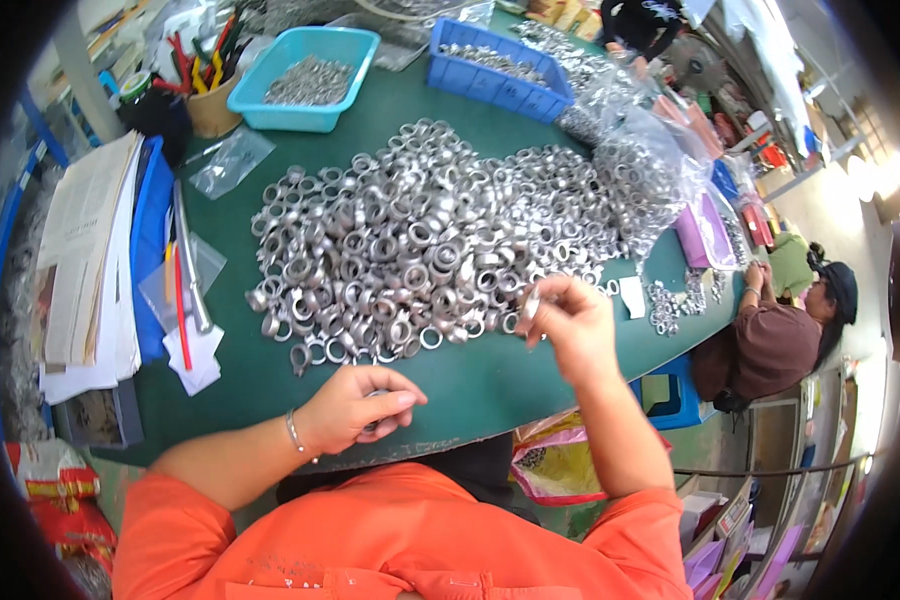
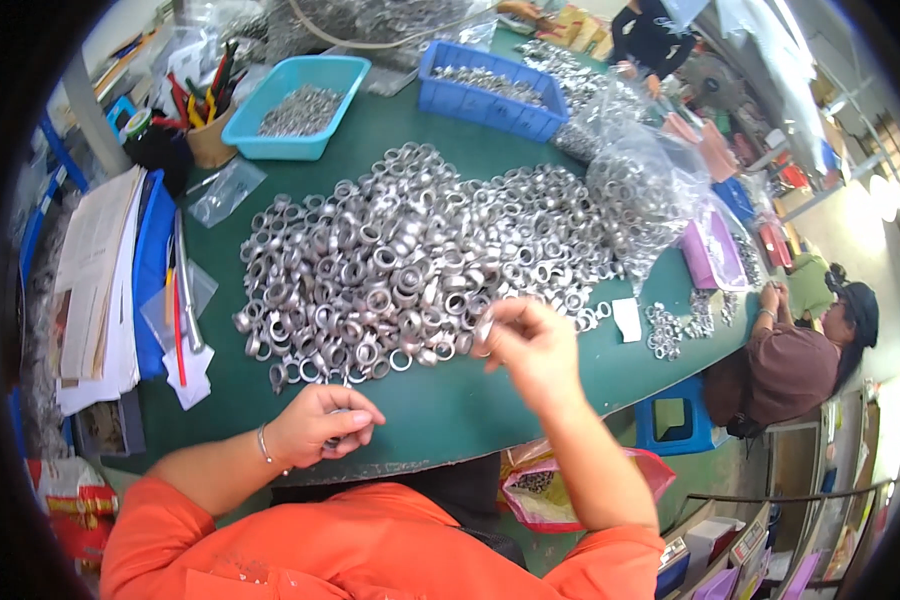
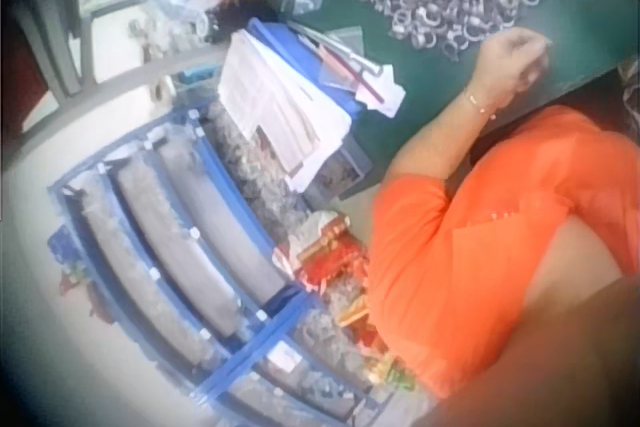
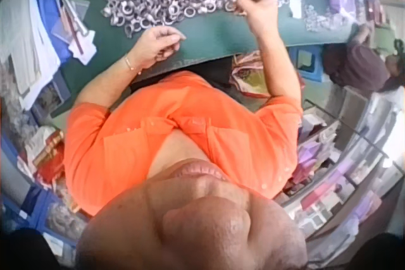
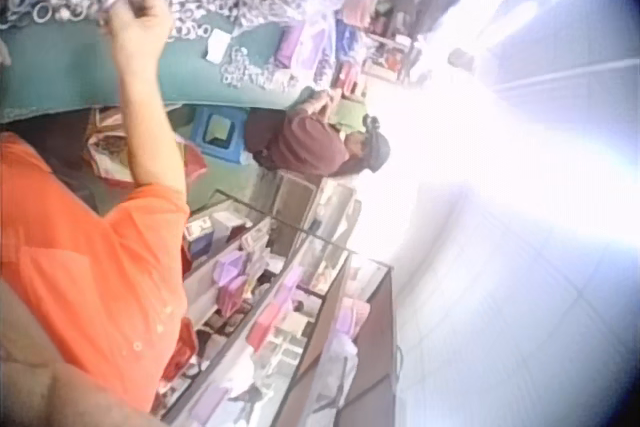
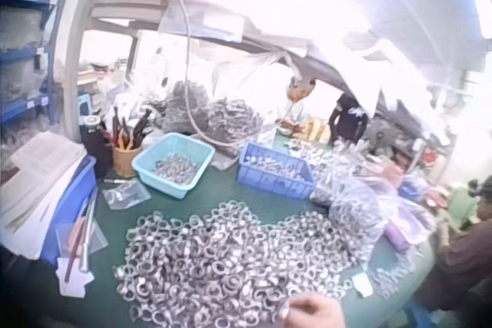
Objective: The person picks up small metal rings and attaches silver clips to them by hand, handling the items one at a time and placing the assembled pieces into a small bag.
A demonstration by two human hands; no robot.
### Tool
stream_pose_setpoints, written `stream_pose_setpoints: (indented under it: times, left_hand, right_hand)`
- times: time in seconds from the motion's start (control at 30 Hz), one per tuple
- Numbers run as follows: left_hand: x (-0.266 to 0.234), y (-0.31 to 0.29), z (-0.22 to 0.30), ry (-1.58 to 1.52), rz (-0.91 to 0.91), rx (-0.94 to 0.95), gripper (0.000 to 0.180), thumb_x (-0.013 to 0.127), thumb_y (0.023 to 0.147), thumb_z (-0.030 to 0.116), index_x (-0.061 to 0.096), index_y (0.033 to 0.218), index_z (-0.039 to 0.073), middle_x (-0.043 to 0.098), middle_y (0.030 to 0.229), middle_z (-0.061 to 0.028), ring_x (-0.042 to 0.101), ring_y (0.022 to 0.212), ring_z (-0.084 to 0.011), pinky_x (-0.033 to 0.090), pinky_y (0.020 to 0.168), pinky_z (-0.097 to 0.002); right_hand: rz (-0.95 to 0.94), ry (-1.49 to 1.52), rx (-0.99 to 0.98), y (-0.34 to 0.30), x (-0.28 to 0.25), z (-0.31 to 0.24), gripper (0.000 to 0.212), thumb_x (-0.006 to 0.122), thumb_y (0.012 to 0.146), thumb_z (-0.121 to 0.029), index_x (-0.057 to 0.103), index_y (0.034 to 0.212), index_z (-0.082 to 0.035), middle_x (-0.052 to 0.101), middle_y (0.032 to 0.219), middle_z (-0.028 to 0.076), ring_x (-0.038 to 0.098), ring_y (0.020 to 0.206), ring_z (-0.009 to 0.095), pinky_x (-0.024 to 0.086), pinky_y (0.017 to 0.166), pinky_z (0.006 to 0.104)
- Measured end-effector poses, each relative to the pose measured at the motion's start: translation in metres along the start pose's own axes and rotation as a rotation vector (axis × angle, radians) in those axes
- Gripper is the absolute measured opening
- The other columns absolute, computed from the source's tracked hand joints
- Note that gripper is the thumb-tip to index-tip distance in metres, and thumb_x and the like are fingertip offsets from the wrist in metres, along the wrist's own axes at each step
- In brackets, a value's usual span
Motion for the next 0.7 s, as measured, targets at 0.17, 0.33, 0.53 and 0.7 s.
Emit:
stream_pose_setpoints:
  times: [0.17,0.33,0.53,0.7]
  left_hand:
    - [-0.011,-0.001,0.004,-0.102,-0.040,0.090,0.016,0.055,0.086,0.010,0.061,0.094,-0.002,0.058,0.072,-0.0064,0.045,0.049,-0.0065,0.029,0.037,-0.0175]
    - [-0.013,-0.002,-0.003,-0.168,-0.031,0.066,0.015,0.055,0.086,0.010,0.060,0.093,-0.002,0.057,0.073,-0.0066,0.045,0.049,-0.0073,0.029,0.036,-0.0182]
    - [-0.020,0.001,-0.002,-0.163,0.033,0.088,0.014,0.054,0.086,0.011,0.057,0.093,-0.001,0.050,0.062,-0.0052,0.042,0.046,-0.0084,0.030,0.038,-0.0201]
    - [-0.025,-0.005,0.010,-0.128,0.078,0.218,0.014,0.055,0.086,0.012,0.057,0.091,0.000,0.050,0.063,-0.0036,0.042,0.045,-0.0076,0.028,0.037,-0.0186]
  right_hand:
    - [0.309,0.054,-0.268,0.075,-0.124,-0.088,0.022,0.052,0.076,0.001,0.053,0.097,0.004,0.059,0.068,0.010,0.056,0.054,0.017,0.047,0.053,0.0269]
    - [0.630,0.398,-0.329,0.113,-0.209,-0.103,0.046,0.039,0.084,0.005,0.024,0.127,0.011,0.044,0.113,0.029,0.054,0.101,0.035,0.051,0.083,0.0367]
    - [0.265,-0.194,-0.297,0.054,-0.063,-0.061,0.016,0.054,0.081,-0.002,0.060,0.096,-0.002,0.061,0.090,0.003,0.057,0.079,0.011,0.046,0.062,0.0252]
    - [-0.287,-0.745,-0.604,-0.037,0.100,-0.021,0.015,0.067,0.070,-0.003,0.060,0.084,-0.003,0.058,0.079,0.009,0.058,0.072,0.023,0.047,0.060,0.0308]
Point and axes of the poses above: each hand's wrist, its own y-axis towards the middle knuckle, its own x-axis out of the palm, z = x × y, the point moved 9 cm from there along y, towards the middle knuckle
